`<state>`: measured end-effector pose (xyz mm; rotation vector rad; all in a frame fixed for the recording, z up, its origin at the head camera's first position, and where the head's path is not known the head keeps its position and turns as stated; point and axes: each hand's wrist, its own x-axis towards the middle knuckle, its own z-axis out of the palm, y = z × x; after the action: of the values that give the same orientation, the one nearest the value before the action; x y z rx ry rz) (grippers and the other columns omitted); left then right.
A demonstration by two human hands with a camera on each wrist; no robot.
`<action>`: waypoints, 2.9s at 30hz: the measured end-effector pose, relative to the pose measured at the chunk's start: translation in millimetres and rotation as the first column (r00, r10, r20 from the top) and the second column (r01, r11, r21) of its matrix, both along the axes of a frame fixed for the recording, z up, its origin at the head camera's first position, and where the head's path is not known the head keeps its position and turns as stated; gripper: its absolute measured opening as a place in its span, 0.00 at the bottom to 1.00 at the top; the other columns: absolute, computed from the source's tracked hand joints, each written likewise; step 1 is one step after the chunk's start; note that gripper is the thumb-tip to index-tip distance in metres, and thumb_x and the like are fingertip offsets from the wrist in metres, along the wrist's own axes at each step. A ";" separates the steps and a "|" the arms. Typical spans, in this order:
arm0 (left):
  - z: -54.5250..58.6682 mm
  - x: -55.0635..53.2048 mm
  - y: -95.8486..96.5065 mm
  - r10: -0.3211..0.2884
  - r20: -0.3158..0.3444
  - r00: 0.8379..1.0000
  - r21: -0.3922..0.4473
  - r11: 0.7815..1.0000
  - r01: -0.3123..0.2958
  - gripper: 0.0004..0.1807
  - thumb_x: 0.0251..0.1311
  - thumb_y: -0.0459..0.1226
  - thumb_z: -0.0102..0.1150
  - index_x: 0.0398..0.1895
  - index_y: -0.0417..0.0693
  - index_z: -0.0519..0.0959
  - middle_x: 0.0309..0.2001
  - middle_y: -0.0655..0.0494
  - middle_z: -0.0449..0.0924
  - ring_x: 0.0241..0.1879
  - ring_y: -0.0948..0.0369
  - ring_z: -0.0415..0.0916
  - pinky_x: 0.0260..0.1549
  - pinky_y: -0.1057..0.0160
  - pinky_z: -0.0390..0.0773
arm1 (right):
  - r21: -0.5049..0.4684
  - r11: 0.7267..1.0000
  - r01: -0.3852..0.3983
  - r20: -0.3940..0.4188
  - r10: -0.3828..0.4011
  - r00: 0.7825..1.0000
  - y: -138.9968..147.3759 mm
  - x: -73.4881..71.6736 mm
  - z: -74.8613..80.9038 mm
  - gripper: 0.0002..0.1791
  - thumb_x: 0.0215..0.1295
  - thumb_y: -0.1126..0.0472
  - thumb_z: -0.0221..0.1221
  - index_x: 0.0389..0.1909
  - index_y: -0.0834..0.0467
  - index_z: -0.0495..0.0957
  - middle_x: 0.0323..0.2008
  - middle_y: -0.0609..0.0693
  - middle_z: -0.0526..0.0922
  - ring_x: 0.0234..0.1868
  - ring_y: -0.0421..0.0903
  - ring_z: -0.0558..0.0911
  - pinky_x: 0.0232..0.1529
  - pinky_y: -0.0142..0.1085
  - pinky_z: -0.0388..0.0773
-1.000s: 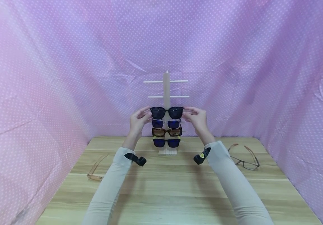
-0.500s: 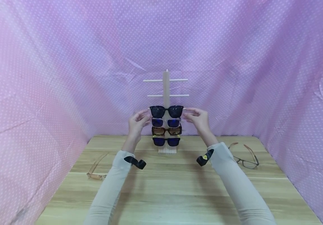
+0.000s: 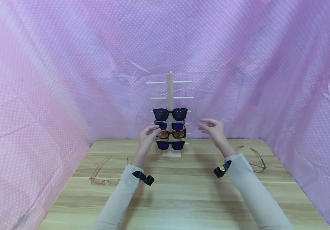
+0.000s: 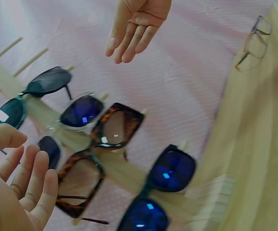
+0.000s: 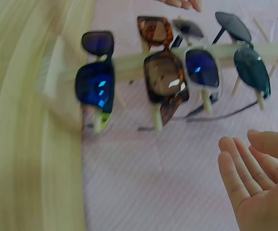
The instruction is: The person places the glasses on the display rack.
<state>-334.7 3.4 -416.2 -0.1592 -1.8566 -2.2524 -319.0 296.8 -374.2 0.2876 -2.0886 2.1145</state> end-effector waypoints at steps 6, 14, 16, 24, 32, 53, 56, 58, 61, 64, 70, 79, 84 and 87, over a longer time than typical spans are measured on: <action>-9.7 12.0 18.6 -0.051 0.031 0.998 -0.015 0.999 0.052 0.14 0.62 0.29 0.66 0.49 0.29 0.81 0.29 0.64 0.85 0.30 0.67 0.82 0.33 0.66 0.84 | 0.050 0.998 0.024 0.018 -0.025 1.000 31.6 7.1 -18.6 0.09 0.67 0.68 0.65 0.46 0.56 0.85 0.33 0.37 0.90 0.34 0.35 0.90 0.39 0.27 0.86; -33.1 9.5 44.6 -0.129 0.046 0.991 -0.040 0.991 0.131 0.15 0.61 0.29 0.66 0.49 0.28 0.81 0.27 0.64 0.85 0.26 0.68 0.81 0.30 0.68 0.83 | 0.144 0.989 0.040 0.048 -0.048 0.998 72.2 15.5 -41.4 0.13 0.69 0.67 0.63 0.53 0.59 0.83 0.36 0.32 0.89 0.37 0.32 0.88 0.43 0.27 0.86; -39.3 10.3 52.3 -0.152 0.054 0.987 -0.051 0.987 0.155 0.15 0.61 0.29 0.66 0.49 0.29 0.82 0.27 0.65 0.85 0.26 0.69 0.81 0.32 0.66 0.85 | 0.177 0.984 0.035 0.052 -0.045 0.998 82.6 18.7 -46.9 0.16 0.70 0.66 0.62 0.57 0.61 0.81 0.36 0.31 0.88 0.38 0.31 0.88 0.43 0.25 0.85; -58.0 16.8 81.2 -0.233 0.038 0.972 -0.155 0.959 0.236 0.14 0.60 0.27 0.66 0.50 0.34 0.84 0.38 0.36 0.87 0.28 0.67 0.82 0.41 0.49 0.88 | 0.270 0.962 0.053 0.062 -0.072 0.995 124.2 26.0 -66.3 0.12 0.70 0.62 0.64 0.49 0.43 0.83 0.37 0.28 0.88 0.39 0.28 0.86 0.42 0.23 0.84; -78.6 17.5 100.5 -0.322 0.087 0.943 -0.177 0.926 0.333 0.16 0.61 0.28 0.66 0.53 0.35 0.83 0.43 0.33 0.86 0.32 0.64 0.85 0.48 0.39 0.84 | 0.333 0.934 0.131 -0.008 -0.136 0.991 160.6 34.1 -84.4 0.18 0.67 0.67 0.65 0.45 0.38 0.84 0.36 0.24 0.85 0.37 0.24 0.84 0.38 0.20 0.82; -116.0 25.8 147.4 -0.321 0.147 0.935 -0.249 0.903 0.350 0.18 0.60 0.28 0.68 0.54 0.35 0.83 0.41 0.44 0.89 0.34 0.70 0.79 0.35 0.73 0.81 | 0.617 0.775 0.133 0.108 -0.250 0.962 222.5 58.3 -106.8 0.23 0.66 0.59 0.68 0.56 0.70 0.80 0.37 0.31 0.87 0.35 0.15 0.73 0.37 0.15 0.72; -119.0 25.8 150.4 -0.332 0.162 0.929 -0.224 0.905 0.363 0.18 0.60 0.28 0.68 0.54 0.36 0.83 0.41 0.43 0.89 0.34 0.70 0.80 0.33 0.73 0.81 | 0.641 0.763 0.084 0.161 -0.240 0.957 231.1 60.6 -108.7 0.25 0.67 0.57 0.68 0.58 0.70 0.79 0.45 0.54 0.90 0.36 0.17 0.73 0.37 0.19 0.75; -120.5 25.4 152.1 -0.343 0.173 0.923 -0.207 0.904 0.374 0.18 0.60 0.28 0.68 0.55 0.35 0.83 0.41 0.42 0.89 0.34 0.69 0.81 0.33 0.73 0.81 | 0.658 0.752 0.050 0.197 -0.236 0.952 235.9 61.8 -110.1 0.27 0.68 0.55 0.67 0.59 0.70 0.78 0.48 0.64 0.88 0.36 0.17 0.73 0.37 0.21 0.76; -122.0 24.4 154.8 -0.357 0.195 0.914 -0.179 0.903 0.391 0.19 0.60 0.27 0.68 0.55 0.34 0.82 0.42 0.41 0.88 0.35 0.68 0.82 0.34 0.71 0.83 | 0.666 0.746 0.024 0.223 -0.230 0.947 240.2 62.5 -112.7 0.31 0.68 0.54 0.67 0.61 0.74 0.74 0.49 0.65 0.87 0.36 0.17 0.73 0.38 0.20 0.75; -123.9 22.4 159.2 -0.376 0.216 0.901 -0.144 0.901 0.410 0.19 0.62 0.26 0.66 0.56 0.34 0.82 0.43 0.41 0.88 0.36 0.65 0.83 0.37 0.67 0.86 | 0.666 0.746 0.004 0.238 -0.218 0.947 241.7 62.5 -115.2 0.34 0.68 0.53 0.67 0.63 0.75 0.72 0.48 0.55 0.89 0.37 0.16 0.73 0.38 0.17 0.73; -122.5 19.4 171.4 -0.429 0.243 0.870 -0.098 0.882 0.461 0.21 0.63 0.26 0.64 0.60 0.34 0.80 0.45 0.43 0.87 0.37 0.66 0.81 0.43 0.63 0.87 | 0.691 0.722 -0.038 0.252 -0.192 0.948 239.0 60.8 -116.4 0.38 0.67 0.49 0.67 0.68 0.70 0.70 0.56 0.54 0.86 0.42 0.13 0.68 0.41 0.18 0.70; -116.2 20.4 198.5 -0.385 0.264 0.885 -0.139 0.892 0.430 0.21 0.61 0.25 0.65 0.58 0.35 0.81 0.43 0.44 0.88 0.35 0.65 0.82 0.39 0.64 0.86 | 0.670 0.740 -0.066 0.236 -0.128 0.963 228.4 52.9 -118.6 0.33 0.69 0.51 0.66 0.68 0.67 0.72 0.56 0.55 0.86 0.45 0.13 0.71 0.55 0.28 0.76; -114.9 25.7 209.4 -0.384 0.263 0.885 -0.161 0.887 0.432 0.21 0.60 0.24 0.65 0.57 0.38 0.82 0.43 0.46 0.88 0.37 0.64 0.82 0.40 0.61 0.87 | 0.557 0.824 -0.104 0.257 -0.052 0.965 224.1 51.5 -121.2 0.27 0.68 0.59 0.67 0.65 0.63 0.76 0.48 0.39 0.89 0.45 0.21 0.81 0.45 0.19 0.78; -115.3 28.0 213.0 -0.388 0.265 0.883 -0.180 0.880 0.441 0.22 0.59 0.24 0.66 0.58 0.41 0.83 0.43 0.46 0.88 0.37 0.64 0.82 0.39 0.61 0.87 | 0.541 0.831 -0.127 0.273 -0.030 0.961 221.6 52.4 -122.3 0.28 0.67 0.59 0.67 0.66 0.62 0.76 0.50 0.40 0.88 0.45 0.24 0.83 0.45 0.22 0.81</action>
<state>-306.7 216.4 -531.5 -0.3990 -2.4093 -2.3876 -266.6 518.4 -496.5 0.1150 -2.8663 1.5829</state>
